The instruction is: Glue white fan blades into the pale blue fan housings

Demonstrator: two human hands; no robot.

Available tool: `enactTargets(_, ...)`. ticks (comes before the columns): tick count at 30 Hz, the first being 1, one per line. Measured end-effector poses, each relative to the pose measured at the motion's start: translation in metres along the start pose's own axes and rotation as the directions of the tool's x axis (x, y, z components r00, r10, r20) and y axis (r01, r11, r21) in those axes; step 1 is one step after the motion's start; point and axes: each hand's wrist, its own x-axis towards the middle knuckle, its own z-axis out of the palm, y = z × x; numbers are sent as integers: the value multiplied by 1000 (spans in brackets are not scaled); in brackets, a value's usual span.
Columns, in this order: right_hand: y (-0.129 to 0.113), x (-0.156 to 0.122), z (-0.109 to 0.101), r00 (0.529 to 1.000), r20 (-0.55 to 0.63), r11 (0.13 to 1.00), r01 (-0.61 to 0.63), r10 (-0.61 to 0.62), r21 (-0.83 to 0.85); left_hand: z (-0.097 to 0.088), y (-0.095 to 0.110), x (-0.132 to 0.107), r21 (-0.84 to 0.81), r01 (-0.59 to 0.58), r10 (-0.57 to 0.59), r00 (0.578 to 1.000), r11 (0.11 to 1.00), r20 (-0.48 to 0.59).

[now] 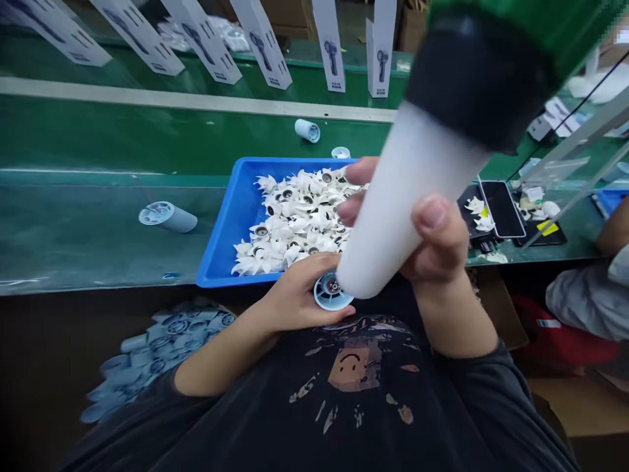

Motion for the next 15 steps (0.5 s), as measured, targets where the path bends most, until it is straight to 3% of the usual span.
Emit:
enactTargets(4,0,-4,19,1000,-16,999,-20,20,-41,6,12,8,32,20,-19,999,999,-32)
enactTargets(11,1,-11,15,1000,10,975,21,-20,-221,8,16,12,31,43,-42,998,999,-41)
enactTargets(15,-1,-11,15,999,-16,911,18,-27,-412,9,14,14,38,63,-62,998,997,-10)
